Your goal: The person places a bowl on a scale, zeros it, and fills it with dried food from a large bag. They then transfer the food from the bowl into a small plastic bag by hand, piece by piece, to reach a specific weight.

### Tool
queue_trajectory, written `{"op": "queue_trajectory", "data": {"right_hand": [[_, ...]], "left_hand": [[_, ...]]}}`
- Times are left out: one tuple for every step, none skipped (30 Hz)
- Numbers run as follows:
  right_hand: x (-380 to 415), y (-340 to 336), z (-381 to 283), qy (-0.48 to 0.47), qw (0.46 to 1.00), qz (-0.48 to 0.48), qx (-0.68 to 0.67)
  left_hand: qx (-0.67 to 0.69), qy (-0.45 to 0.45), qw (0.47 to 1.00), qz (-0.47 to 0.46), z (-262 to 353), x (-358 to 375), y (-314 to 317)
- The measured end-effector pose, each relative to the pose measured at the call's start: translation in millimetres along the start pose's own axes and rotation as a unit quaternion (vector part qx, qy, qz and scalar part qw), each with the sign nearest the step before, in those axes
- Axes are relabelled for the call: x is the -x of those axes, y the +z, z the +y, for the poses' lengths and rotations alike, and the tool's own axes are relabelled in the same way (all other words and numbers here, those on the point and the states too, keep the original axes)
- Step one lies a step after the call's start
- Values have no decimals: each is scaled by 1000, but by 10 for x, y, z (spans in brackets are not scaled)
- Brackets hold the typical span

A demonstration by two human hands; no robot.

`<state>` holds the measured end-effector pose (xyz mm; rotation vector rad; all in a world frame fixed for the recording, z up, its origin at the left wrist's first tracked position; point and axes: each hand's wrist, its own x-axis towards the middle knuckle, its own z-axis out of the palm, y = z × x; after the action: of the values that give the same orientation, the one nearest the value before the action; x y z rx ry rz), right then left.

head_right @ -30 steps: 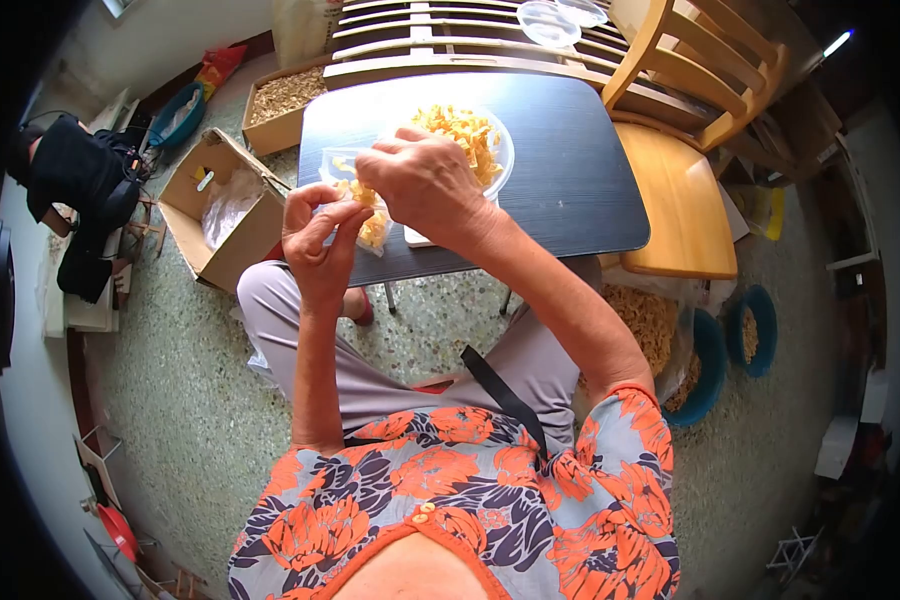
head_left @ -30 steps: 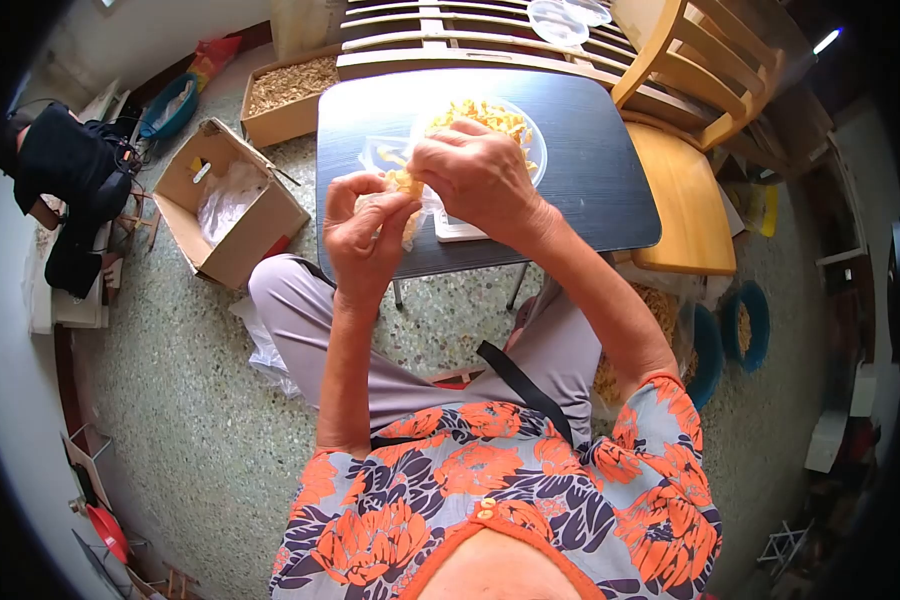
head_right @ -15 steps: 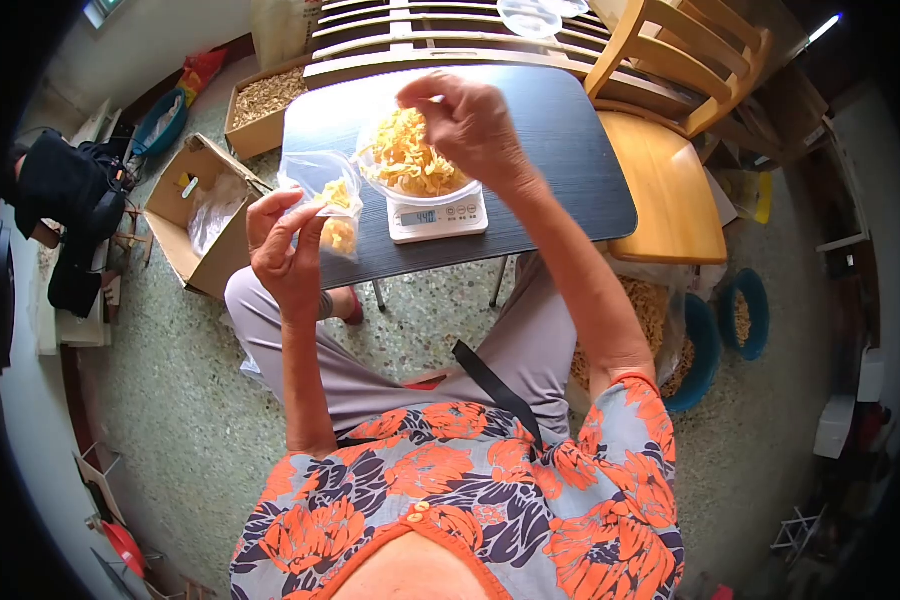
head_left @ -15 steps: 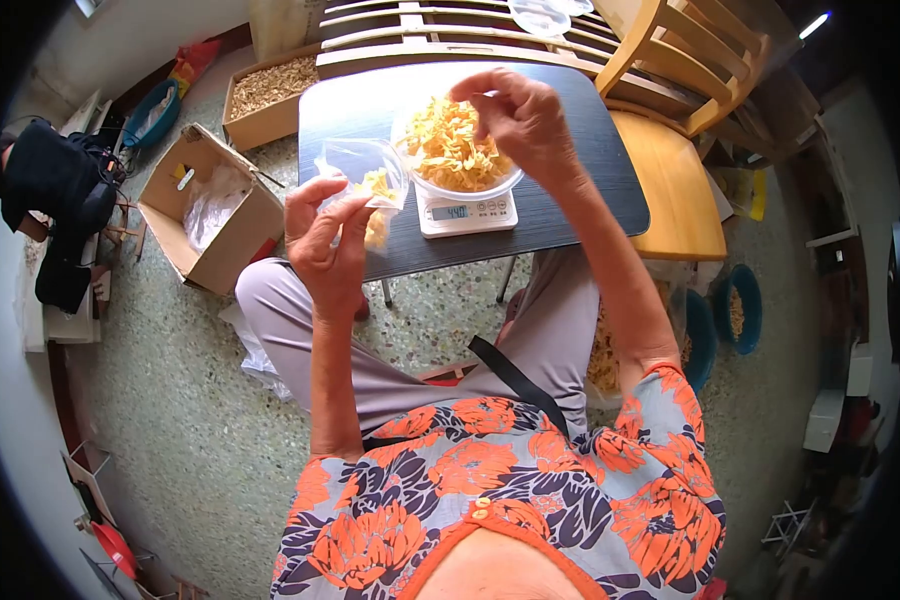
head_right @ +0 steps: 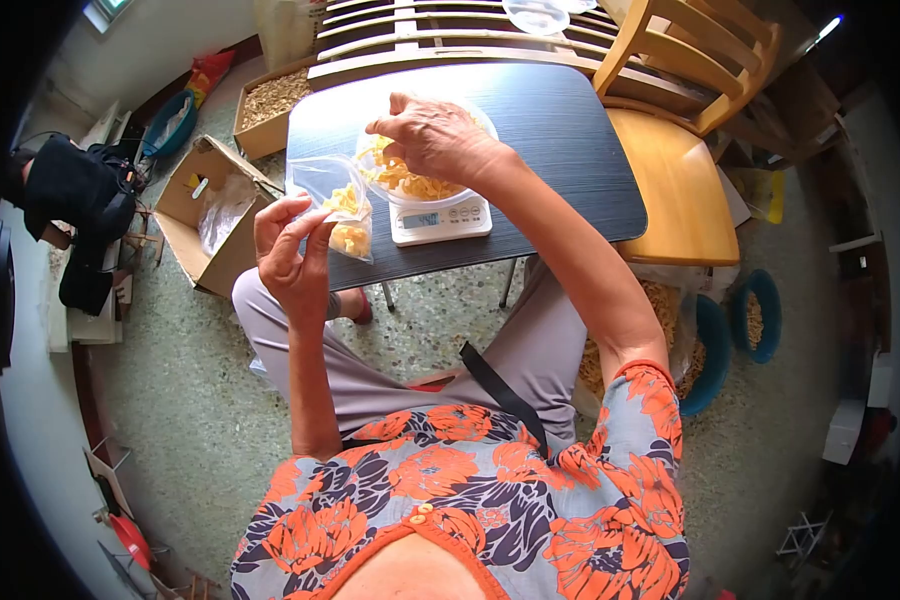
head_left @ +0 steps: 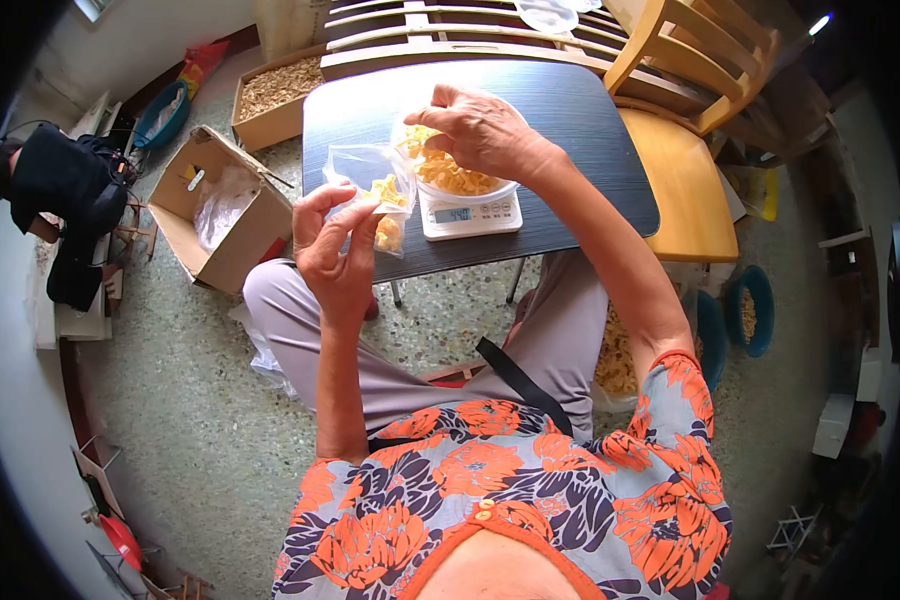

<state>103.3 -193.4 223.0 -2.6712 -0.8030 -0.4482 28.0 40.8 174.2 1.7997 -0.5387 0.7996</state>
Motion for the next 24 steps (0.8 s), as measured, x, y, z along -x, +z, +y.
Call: {"op": "queue_trajectory", "data": {"right_hand": [[-13,21,0,-1,1000,0,-2],[-27,39,0,17,999,-15,23],[-45,48,-6,35,998,-31,49],[-55,56,-6,34,998,-32,48],[-53,57,1,33,998,-34,49],[-40,65,18,33,997,-38,51],[-18,76,33,33,997,-40,51],[8,87,48,16,1000,-1,26],[25,80,58,-1,999,39,1],[42,67,73,-3,999,38,1],[66,52,87,1,997,80,3],[90,37,101,6,992,124,5],[113,23,120,5,992,123,5],[135,11,138,22,988,151,-33],[153,-5,150,38,981,179,-71],[168,-14,157,76,972,189,-121],[185,-37,179,76,972,189,-120],[191,-85,175,166,934,187,-254],[198,-121,179,250,872,179,-382],[213,-88,245,236,835,212,-449],[210,-70,258,236,835,212,-449],[221,-50,269,260,801,240,-483],[233,-31,281,283,763,267,-515],[233,-55,211,305,746,274,-526]], "left_hand": [[-2,-3,1000,-2,0,4,-11],[-4,-3,1000,-1,-7,7,-17],[-5,-4,1000,-3,-19,9,-21],[-6,-4,1000,-5,-28,8,-26],[-6,-5,1000,-4,-30,5,-31],[-6,-5,1000,-6,-24,-1,-36],[-5,-6,1000,-8,-22,-1,-38],[-4,-7,1000,-8,-29,1,-35],[-2,-3,1000,-5,-37,-2,-30],[0,1,1000,-2,-46,-3,-27],[-1,-1,1000,0,-51,-3,-24],[6,-5,1000,2,-56,-9,-20],[13,-8,1000,4,-56,-13,-17],[13,-8,1000,5,-65,-9,-16],[14,-8,1000,4,-79,-2,-10],[14,-8,1000,3,-88,-3,2],[15,-7,1000,3,-92,-2,11],[16,-9,1000,1,-92,1,14],[17,-10,1000,0,-90,-5,16],[17,-8,1000,0,-87,-17,17],[13,-14,1000,-6,-72,-31,17],[9,-21,1000,-14,-61,-32,19],[9,-21,1000,-15,-58,-35,30],[12,-20,1000,-20,-61,-48,47]]}}
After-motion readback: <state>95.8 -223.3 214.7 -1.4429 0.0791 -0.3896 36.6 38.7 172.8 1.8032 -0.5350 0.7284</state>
